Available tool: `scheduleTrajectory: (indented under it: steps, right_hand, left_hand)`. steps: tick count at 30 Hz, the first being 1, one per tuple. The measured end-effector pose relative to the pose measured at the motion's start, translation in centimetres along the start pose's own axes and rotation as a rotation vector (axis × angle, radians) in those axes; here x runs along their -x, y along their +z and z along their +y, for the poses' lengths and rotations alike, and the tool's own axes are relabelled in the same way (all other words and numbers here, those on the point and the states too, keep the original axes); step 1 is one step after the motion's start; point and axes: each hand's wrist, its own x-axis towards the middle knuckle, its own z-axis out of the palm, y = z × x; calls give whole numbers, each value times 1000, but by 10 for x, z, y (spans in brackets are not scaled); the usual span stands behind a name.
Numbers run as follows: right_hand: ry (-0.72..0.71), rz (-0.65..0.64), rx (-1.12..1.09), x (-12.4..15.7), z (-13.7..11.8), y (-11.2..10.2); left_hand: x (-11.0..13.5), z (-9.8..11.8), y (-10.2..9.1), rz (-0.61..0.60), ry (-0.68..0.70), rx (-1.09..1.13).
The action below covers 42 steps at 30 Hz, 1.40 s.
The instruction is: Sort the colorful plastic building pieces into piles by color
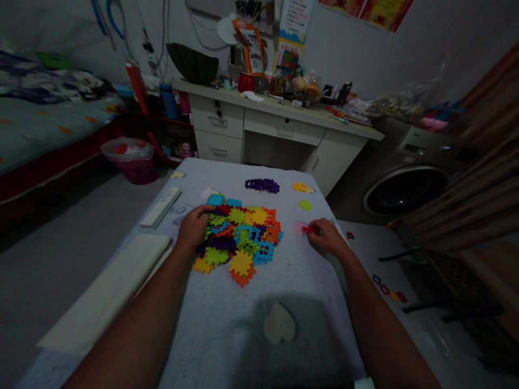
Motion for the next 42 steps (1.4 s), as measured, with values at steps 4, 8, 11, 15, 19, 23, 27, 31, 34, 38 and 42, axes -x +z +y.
scheduleTrajectory:
  steps: [4, 8, 11, 15, 19, 23, 27, 31, 34, 38, 42]
  right_hand:
    - [-63, -126, -66, 21, -4, -22]
    - [-71, -199, -116, 46, -9, -35]
    - [-66, -235, -138, 60, -11, -40]
    - [-55, -236, -143, 71, -9, -42]
    - [-31, -212, -124, 71, -11, -43]
    - [-57, -178, -125, 59, -20, -41]
    - [-73, -136, -113, 38, -33, -32]
    - [-76, -118, -131, 14, -54, -18]
    - [-104, -116, -163, -2, -74, -7]
    - [-165, -87, -221, -22, -99, 4]
    - [-272, -83, -251, -41, -122, 11]
  left_hand:
    - [0, 2, 0, -1, 0, 18]
    - [1, 5, 0, 3, -10, 12]
    - [1, 6, 0, 10, -24, -8]
    - [1, 6, -1, 11, -28, -31]
    - [2, 7, -1, 18, -21, -29]
    - [2, 7, -1, 12, -29, -16]
    - [1, 6, -1, 7, -32, -14]
    - [0, 4, 0, 5, -18, -5]
    - [0, 3, 0, 5, -6, 0]
    - [0, 2, 0, 7, -6, -11]
    - [-1, 0, 0, -1, 2, -11]
